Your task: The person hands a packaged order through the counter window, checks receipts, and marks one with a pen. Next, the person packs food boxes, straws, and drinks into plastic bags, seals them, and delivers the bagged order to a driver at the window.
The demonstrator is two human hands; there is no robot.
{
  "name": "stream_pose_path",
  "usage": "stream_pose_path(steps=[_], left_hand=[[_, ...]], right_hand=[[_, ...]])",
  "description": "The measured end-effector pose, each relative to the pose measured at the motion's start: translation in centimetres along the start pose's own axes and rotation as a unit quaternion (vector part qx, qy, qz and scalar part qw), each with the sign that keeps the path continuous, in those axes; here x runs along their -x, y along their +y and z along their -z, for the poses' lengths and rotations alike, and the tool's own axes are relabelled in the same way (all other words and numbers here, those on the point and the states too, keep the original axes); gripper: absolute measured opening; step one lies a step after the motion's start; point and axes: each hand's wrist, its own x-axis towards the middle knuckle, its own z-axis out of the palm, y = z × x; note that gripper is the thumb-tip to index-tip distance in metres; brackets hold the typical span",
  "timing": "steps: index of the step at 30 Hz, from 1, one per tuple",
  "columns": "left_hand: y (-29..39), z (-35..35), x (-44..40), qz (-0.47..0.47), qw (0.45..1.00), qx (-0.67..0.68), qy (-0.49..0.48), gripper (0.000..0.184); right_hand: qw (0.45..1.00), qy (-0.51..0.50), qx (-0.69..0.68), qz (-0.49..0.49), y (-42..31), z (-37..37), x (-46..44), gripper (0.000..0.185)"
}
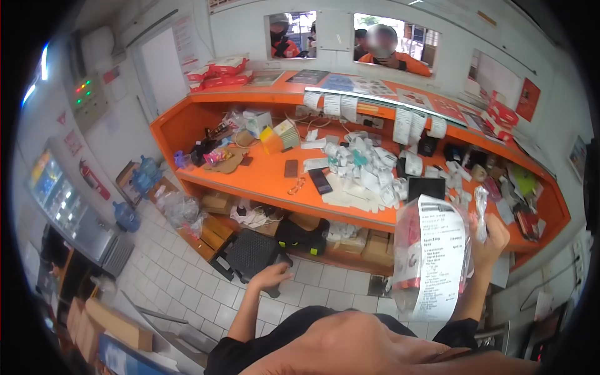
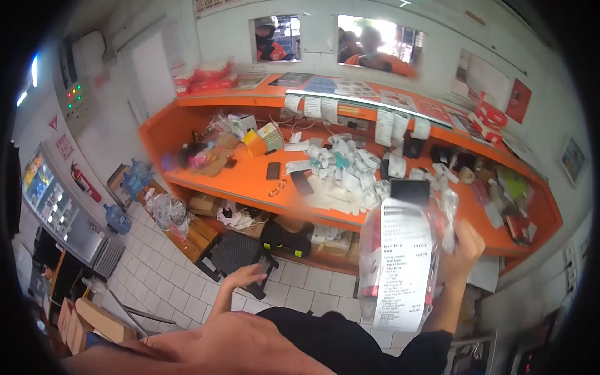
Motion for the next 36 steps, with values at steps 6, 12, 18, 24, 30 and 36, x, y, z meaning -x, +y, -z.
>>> stream_pose_path(steps=[6,12,18,24,30,36], left_hand=[[-1.4,7.4,-18.4,-0.055,0.985,0.147,-0.07,0.064],[-12.9,8.1,-30.3,0.124,0.946,0.276,0.118,0.072],[-27.8,9.6,-39.8,0.274,0.799,0.318,0.431,0.078],[-31.3,18.7,-44.4,0.578,0.676,0.218,0.402,0.079],[-29.2,17.4,-50.1,0.593,0.673,0.223,0.382,0.077],[-22.1,14.2,-55.1,0.53,0.734,0.301,0.3,0.075]], right_hand=[[0.993,-0.021,-0.062,0.093,5.8,-20.1,-11.9,0.023],[0.986,-0.008,-0.085,0.144,8.1,-35.9,-26.7,0.028],[0.983,0.014,-0.035,0.18,9.1,-51.7,-41.1,0.036],[0.984,0.002,0.103,0.147,10.2,-69.9,-50.2,0.04],[0.965,-0.072,0.134,0.214,9.7,-85.5,-55.6,0.045],[0.951,-0.179,0.175,0.182,8.4,-96.7,-55.8,0.055]])
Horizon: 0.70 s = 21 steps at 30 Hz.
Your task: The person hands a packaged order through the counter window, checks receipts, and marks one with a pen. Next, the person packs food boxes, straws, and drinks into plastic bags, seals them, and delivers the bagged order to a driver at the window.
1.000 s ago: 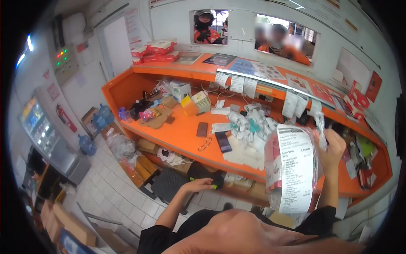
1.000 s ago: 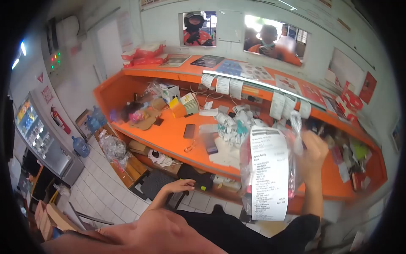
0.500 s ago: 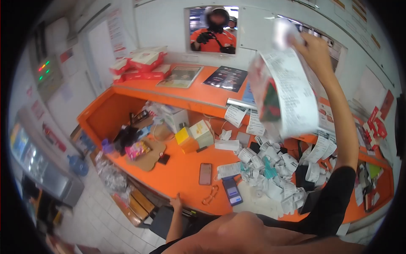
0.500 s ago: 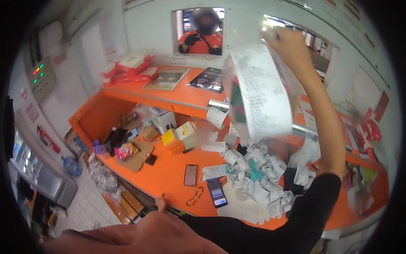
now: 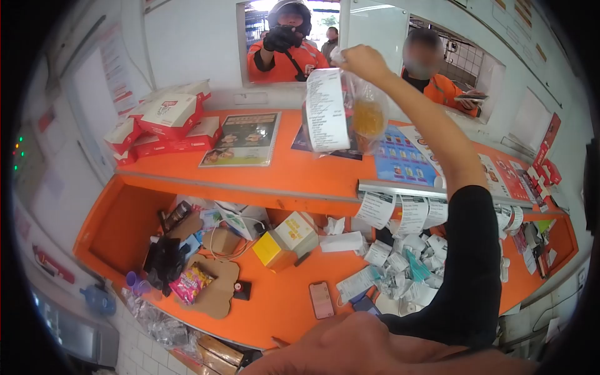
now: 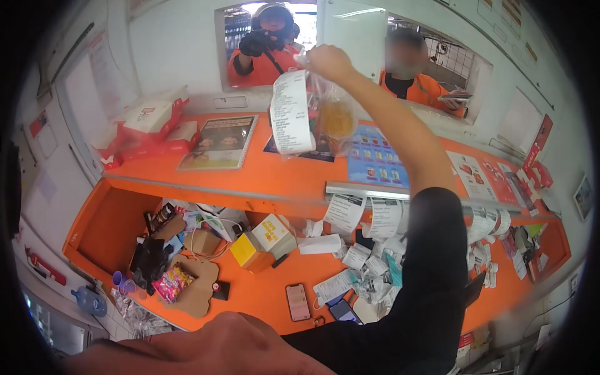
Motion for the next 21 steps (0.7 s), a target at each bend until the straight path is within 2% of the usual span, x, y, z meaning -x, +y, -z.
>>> stream_pose_path(steps=[5,9,11,14,19,21], left_hand=[[0.2,-2.9,2.9,-0.021,0.997,-0.015,-0.066,0.074],[-0.1,-3.4,3.6,-0.054,0.994,-0.034,-0.092,0.073],[0.0,-3.4,3.7,-0.065,0.992,-0.041,-0.098,0.072],[0.0,-3.4,3.9,-0.08,0.99,-0.047,-0.104,0.071],[0.2,-3.4,4.4,-0.102,0.988,-0.054,-0.107,0.07],[1.2,-3.3,4.3,-0.106,0.988,-0.052,-0.102,0.069]], right_hand=[[0.998,-0.064,0.009,-0.008,-4.3,-3.2,-2.5,0.051],[0.999,-0.042,-0.001,0.009,-6.0,-4.7,-3.7,0.046],[0.998,-0.008,0.037,0.05,-6.3,-6.2,-3.8,0.045],[0.999,0.017,0.006,0.049,-6.3,-7.7,-3.5,0.047],[0.995,-0.081,-0.05,0.018,-5.9,-8.0,-3.5,0.049],[0.995,-0.031,-0.093,0.017,-5.4,-9.4,-3.4,0.051]])
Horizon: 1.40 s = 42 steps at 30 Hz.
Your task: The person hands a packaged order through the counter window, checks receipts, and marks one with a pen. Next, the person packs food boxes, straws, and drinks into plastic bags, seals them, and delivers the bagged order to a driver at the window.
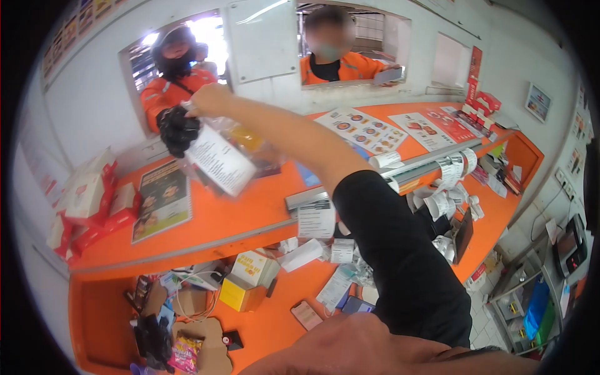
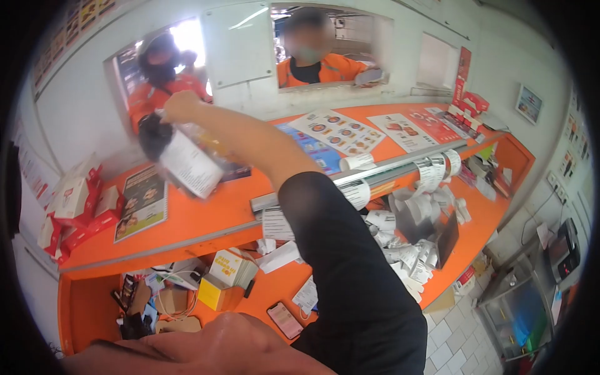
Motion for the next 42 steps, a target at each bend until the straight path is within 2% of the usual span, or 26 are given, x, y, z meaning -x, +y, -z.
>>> stream_pose_path(steps=[4,6,9,12,13,16,18,20,22,24,26,27,28,29,30,32,34,35,36,37,39,41,42], left_hand=[[0.1,0.9,-0.7,-0.017,1.0,-0.012,0.02,0.068],[0.2,1.6,-1.0,-0.023,0.999,-0.018,0.032,0.067],[-0.1,2.9,-1.7,-0.019,0.998,-0.022,0.051,0.067],[-0.8,4.5,-2.0,0.0,0.997,-0.02,0.078,0.066],[-1.1,4.9,-2.2,0.009,0.996,-0.016,0.088,0.065],[-2.4,6.3,-2.3,0.043,0.993,-0.001,0.112,0.064],[-3.6,7.7,-2.2,0.067,0.99,0.002,0.127,0.064],[-4.9,8.9,-2.1,0.09,0.986,0.004,0.142,0.063],[-6.2,10.4,-2.3,0.107,0.981,0.002,0.162,0.063],[-7.0,12.0,-2.5,0.12,0.975,-0.006,0.189,0.062],[-7.0,14.0,-3.0,0.124,0.965,-0.015,0.233,0.062],[-6.4,15.4,-3.2,0.1,0.954,-0.012,0.282,0.061],[-5.2,16.9,-3.4,0.053,0.938,-0.006,0.344,0.061],[-3.1,18.3,-3.5,-0.007,0.914,0.003,0.405,0.061],[-0.3,19.3,-3.7,-0.004,0.916,-0.001,0.401,0.061],[7.2,20.7,-2.8,-0.257,0.874,0.044,0.411,0.057],[16.7,20.0,0.0,-0.496,0.772,0.086,0.388,0.054],[20.8,19.3,1.7,-0.549,0.765,0.102,0.322,0.05],[24.3,18.0,3.3,-0.614,0.734,0.157,0.244,0.051],[27.1,16.6,5.1,-0.67,0.694,0.209,0.162,0.053],[31.9,13.9,9.5,-0.793,0.572,0.201,0.051,0.059],[34.8,10.3,13.5,-0.84,0.49,0.223,-0.065,0.066],[35.6,9.6,15.8,-0.848,0.508,0.132,-0.071,0.066]], right_hand=[[0.995,-0.034,-0.072,-0.053,0.7,-0.1,1.7,0.055],[0.994,-0.028,-0.094,-0.04,1.1,-0.9,2.4,0.057],[0.967,0.006,-0.255,0.004,1.6,-4.5,2.8,0.056],[0.961,-0.08,-0.266,-0.004,1.0,-2.8,5.1,0.052],[0.964,-0.041,-0.262,0.025,1.2,-3.9,4.8,0.049],[0.953,-0.077,-0.291,0.021,1.8,-3.5,5.0,0.052],[0.92,-0.011,-0.373,0.117,3.6,-9.9,2.9,0.058],[0.946,-0.105,-0.301,0.055,2.8,-4.3,6.5,0.06],[0.969,-0.019,-0.215,0.116,2.7,-1.3,10.6,0.06],[0.964,-0.161,-0.207,0.033,1.7,9.0,18.4,0.052],[0.971,-0.002,-0.213,0.112,2.7,10.9,25.0,0.028],[0.974,0.043,-0.2,0.096,2.5,14.0,29.1,0.024],[0.97,0.045,-0.222,0.091,2.9,15.9,32.4,0.02],[0.963,0.042,-0.264,0.023,2.8,17.7,35.7,0.011],[0.957,0.027,-0.285,-0.043,2.7,19.1,38.7,0.01],[0.893,0.093,-0.345,-0.273,2.5,18.0,45.9,0.009],[0.74,0.168,-0.394,-0.518,1.5,15.2,51.7,0.011],[0.715,0.186,-0.407,-0.537,1.2,13.2,53.9,0.014],[0.689,0.203,-0.42,-0.555,1.0,11.9,55.7,0.017],[0.699,0.199,-0.399,-0.559,0.5,11.1,56.0,0.025],[0.73,0.193,-0.404,-0.516,0.0,10.5,54.3,0.039],[0.771,0.194,-0.358,-0.491,0.3,9.7,53.0,0.042],[0.755,0.2,-0.387,-0.49,0.6,9.5,52.7,0.042]])
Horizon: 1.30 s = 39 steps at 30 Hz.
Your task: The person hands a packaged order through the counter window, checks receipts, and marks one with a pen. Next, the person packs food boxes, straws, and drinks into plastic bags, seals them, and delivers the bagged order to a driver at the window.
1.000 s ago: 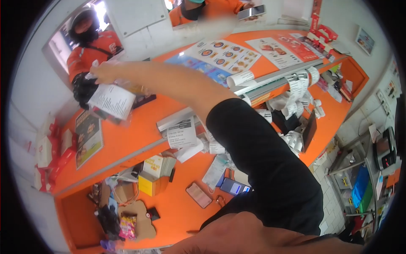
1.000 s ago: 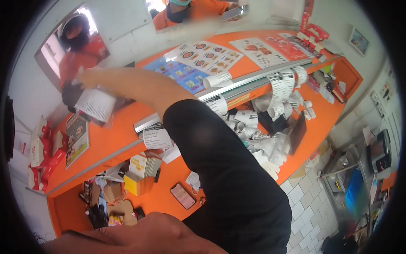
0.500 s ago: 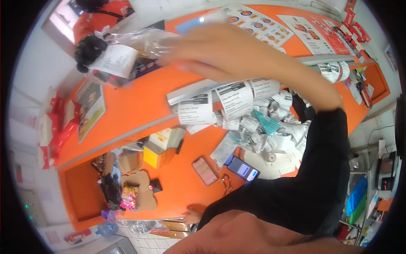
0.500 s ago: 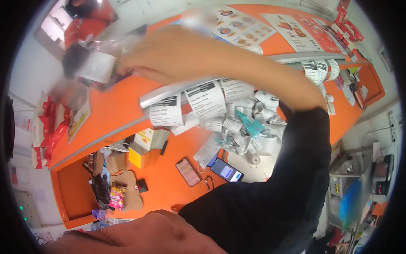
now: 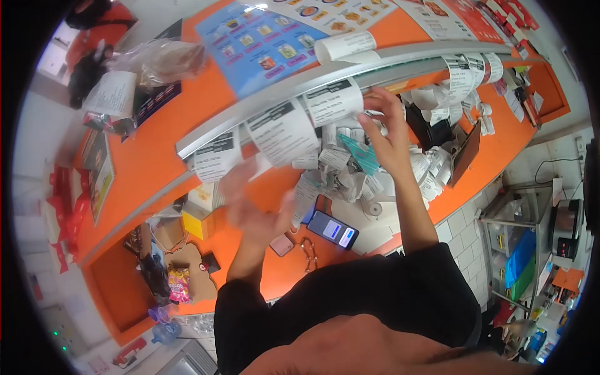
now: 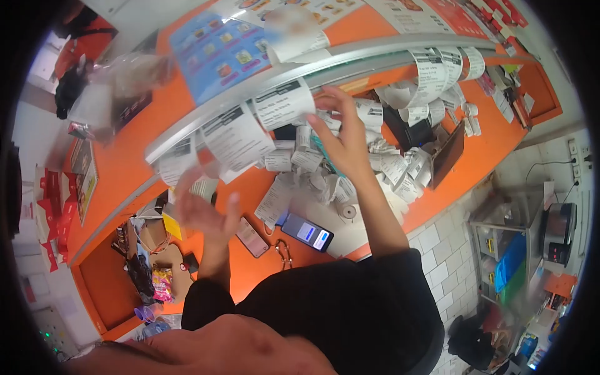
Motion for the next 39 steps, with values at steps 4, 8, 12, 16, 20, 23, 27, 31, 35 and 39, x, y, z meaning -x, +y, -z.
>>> stream_pose_path(steps=[4,8,12,16,20,23,27,31,35,39], left_hand=[[2.7,-6.1,-3.9,0.008,0.969,-0.179,-0.169,0.062],[3.1,-9.6,-4.9,0.069,0.937,-0.266,-0.214,0.059],[4.1,-10.8,-5.4,0.095,0.902,-0.358,-0.223,0.052],[4.3,-11.3,-5.6,0.133,0.901,-0.353,-0.213,0.052],[7.0,-15.6,-5.9,0.071,0.964,-0.253,-0.04,0.047],[9.5,-22.3,-7.4,-0.027,0.967,-0.178,-0.178,0.045],[9.4,-30.6,-9.8,-0.062,0.945,-0.206,-0.247,0.044],[8.9,-32.6,-9.9,-0.049,0.939,-0.238,-0.244,0.047],[9.1,-33.0,-10.6,-0.031,0.934,-0.256,-0.249,0.049],[9.3,-32.7,-11.4,-0.038,0.919,-0.276,-0.278,0.048]], right_hand=[[0.99,-0.049,-0.121,-0.052,0.8,0.6,-0.4,0.043],[0.986,-0.081,-0.142,-0.03,1.4,1.4,-1.4,0.042],[0.992,-0.06,0.015,0.114,0.6,4.3,-1.8,0.038],[0.974,-0.04,0.109,0.196,1.1,12.4,-1.1,0.035],[0.979,0.151,0.122,0.056,4.4,20.0,-1.7,0.033],[0.966,0.182,0.18,0.028,6.5,22.1,-4.2,0.033],[0.988,0.152,-0.004,-0.018,6.8,21.9,-5.7,0.037],[0.993,0.021,-0.094,-0.061,6.9,23.8,-6.8,0.033],[0.974,-0.069,-0.205,-0.069,7.1,24.4,-7.6,0.029],[0.961,-0.11,-0.231,-0.106,6.3,23.9,-7.2,0.032]])
